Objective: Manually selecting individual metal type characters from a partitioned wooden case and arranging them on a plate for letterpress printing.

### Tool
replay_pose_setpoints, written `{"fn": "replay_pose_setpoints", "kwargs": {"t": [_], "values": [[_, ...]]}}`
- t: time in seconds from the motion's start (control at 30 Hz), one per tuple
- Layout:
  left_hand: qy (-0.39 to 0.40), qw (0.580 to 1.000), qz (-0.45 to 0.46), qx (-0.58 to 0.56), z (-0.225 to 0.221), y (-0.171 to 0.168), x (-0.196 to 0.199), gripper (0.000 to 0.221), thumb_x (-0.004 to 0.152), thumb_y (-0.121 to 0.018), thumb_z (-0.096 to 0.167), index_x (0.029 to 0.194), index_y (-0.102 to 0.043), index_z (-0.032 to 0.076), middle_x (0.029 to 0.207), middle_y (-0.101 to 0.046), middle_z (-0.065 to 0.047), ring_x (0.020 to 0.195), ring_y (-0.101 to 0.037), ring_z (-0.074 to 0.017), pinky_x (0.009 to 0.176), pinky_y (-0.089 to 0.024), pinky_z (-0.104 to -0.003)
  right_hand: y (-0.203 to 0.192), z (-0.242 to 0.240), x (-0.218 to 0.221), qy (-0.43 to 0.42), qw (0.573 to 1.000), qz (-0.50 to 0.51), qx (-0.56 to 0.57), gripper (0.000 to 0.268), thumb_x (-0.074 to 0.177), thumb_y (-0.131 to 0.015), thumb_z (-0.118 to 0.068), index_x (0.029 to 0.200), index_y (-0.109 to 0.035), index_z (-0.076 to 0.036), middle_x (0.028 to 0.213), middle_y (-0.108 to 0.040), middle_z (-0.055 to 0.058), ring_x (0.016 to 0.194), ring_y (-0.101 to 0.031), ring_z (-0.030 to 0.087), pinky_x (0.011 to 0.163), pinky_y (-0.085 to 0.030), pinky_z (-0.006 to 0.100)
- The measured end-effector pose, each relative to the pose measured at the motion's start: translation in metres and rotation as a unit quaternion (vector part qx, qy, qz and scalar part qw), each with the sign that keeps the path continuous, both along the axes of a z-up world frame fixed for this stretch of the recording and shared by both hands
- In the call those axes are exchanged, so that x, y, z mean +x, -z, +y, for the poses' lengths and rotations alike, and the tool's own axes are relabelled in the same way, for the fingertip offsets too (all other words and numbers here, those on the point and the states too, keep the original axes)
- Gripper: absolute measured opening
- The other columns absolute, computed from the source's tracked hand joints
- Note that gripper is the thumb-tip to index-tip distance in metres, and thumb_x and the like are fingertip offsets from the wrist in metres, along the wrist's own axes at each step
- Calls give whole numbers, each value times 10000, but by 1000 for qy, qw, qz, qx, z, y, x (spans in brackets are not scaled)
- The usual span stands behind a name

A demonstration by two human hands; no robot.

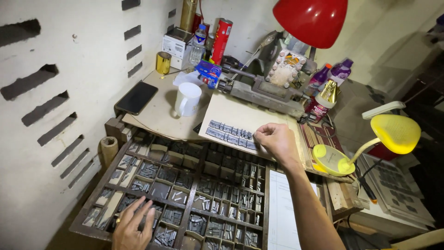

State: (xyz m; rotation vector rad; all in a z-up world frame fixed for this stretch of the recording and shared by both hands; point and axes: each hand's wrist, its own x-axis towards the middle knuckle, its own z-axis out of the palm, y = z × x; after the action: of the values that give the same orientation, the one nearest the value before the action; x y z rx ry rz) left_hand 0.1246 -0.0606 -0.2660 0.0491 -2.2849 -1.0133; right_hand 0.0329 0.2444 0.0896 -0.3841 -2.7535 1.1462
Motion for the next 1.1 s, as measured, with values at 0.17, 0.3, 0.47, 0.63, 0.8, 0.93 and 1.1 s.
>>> {"fn": "replay_pose_setpoints", "kwargs": {"t": [0.17, 0.3, 0.47, 0.63, 0.8, 0.93, 1.1], "values": [[1, 998, 66, -8, 3, -4, 2, 326, 879, -729, 348, 1154, -797, 186, 1296, -726, -12, 1179, -683, -197, 933, -633, -386, -1, -10, 7, -6, 1000, 16, 6, 104, 949, -765, -168, 909, -793, -77, 865, -818, 66, 674, -724, 119, 598, -628, 259], [11, 997, 78, -21, -1, 5, 1, 318, 887, -723, 326, 1173, -781, 199, 1305, -718, -30, 1198, -679, -230, 928, -645, -405, 1, -9, 7, -6, 1000, 22, -22, 228, 1005, -668, -197, 856, -765, -54, 878, -811, 104, 641, -682, 141, 569, -597, 284], [-5, 980, 185, -70, 5, -33, 4, 218, 866, -778, 167, 1061, -800, 72, 1138, -760, -105, 1003, -737, -217, 943, -595, -359, 9, 17, 2, -24, 998, 19, 46, 253, 1024, -637, -271, 898, -796, -120, 810, -790, 31, 558, -560, 86, 523, -438, 251], [77, 954, 262, -119, 1, -61, 34, 80, 936, -654, 66, 907, -720, 99, 1002, -768, -48, 892, -743, -173, 812, -547, -318, 40, 41, 9, -92, 923, 314, 204, 282, 1120, -540, -172, 1168, -804, -89, 1165, -763, 43, 1008, -676, 179, 866, -473, 311], [138, 942, 260, -159, -9, -78, 57, 32, 916, -696, 66, 895, -700, 90, 952, -739, -47, 777, -685, -182, 724, -535, -324, 84, -22, 70, -201, 909, 343, 130, 93, 1190, -692, -9, 1214, -768, 37, 1050, -726, 105, 878, -621, 151, 841, -505, 294], [157, 947, 252, -124, 4, -22, 51, 61, 935, -767, 131, 920, -761, 72, 924, -788, -95, 679, -644, -143, 1022, -529, -495, 138, -85, 76, -220, 962, -122, 104, 348, 937, -658, -278, 1238, -748, -128, 1315, -734, 76, 1194, -691, 229, 1045, -577, 385], [190, 946, 236, -118, 4, -3, 72, 129, 945, -749, 204, 1012, -769, 96, 1033, -768, -87, 918, -633, -219, 913, -486, -417, 229, -120, 78, -308, 931, -137, 137, 260, 958, -652, -258, 1165, -759, -141, 1137, -768, 50, 1028, -711, 200, 935, -612, 338]]}}
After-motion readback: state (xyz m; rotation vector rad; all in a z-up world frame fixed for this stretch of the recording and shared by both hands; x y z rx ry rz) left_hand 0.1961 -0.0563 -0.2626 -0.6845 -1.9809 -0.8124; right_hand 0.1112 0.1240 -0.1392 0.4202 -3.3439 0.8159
